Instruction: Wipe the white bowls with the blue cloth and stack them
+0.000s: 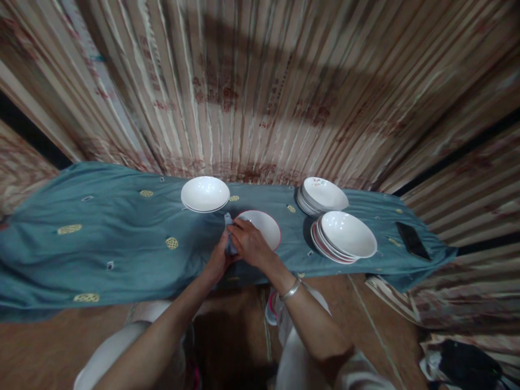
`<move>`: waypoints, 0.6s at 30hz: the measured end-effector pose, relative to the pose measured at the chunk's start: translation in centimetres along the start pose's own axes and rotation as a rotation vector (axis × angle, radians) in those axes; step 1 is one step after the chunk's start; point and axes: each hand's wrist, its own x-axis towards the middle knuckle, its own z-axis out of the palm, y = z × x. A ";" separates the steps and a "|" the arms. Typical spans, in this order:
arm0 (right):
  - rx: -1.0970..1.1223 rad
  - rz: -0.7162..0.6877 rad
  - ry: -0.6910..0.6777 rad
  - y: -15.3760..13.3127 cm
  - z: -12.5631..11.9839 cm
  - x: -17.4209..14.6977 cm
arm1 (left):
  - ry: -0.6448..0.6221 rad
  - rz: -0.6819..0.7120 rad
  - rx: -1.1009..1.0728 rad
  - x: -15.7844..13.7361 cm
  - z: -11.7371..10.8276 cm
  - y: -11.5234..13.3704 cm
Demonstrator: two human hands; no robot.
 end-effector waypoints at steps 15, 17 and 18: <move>-0.297 0.313 -0.039 4.9 -0.9 2.1 | -0.050 0.000 0.083 -0.5 0.3 0.3; -0.323 0.394 -0.050 5.4 -1.7 1.8 | -0.058 0.009 0.103 -0.6 0.2 0.4; -0.331 0.433 -0.055 5.6 -2.1 1.5 | -0.061 0.013 0.113 -0.6 0.2 0.4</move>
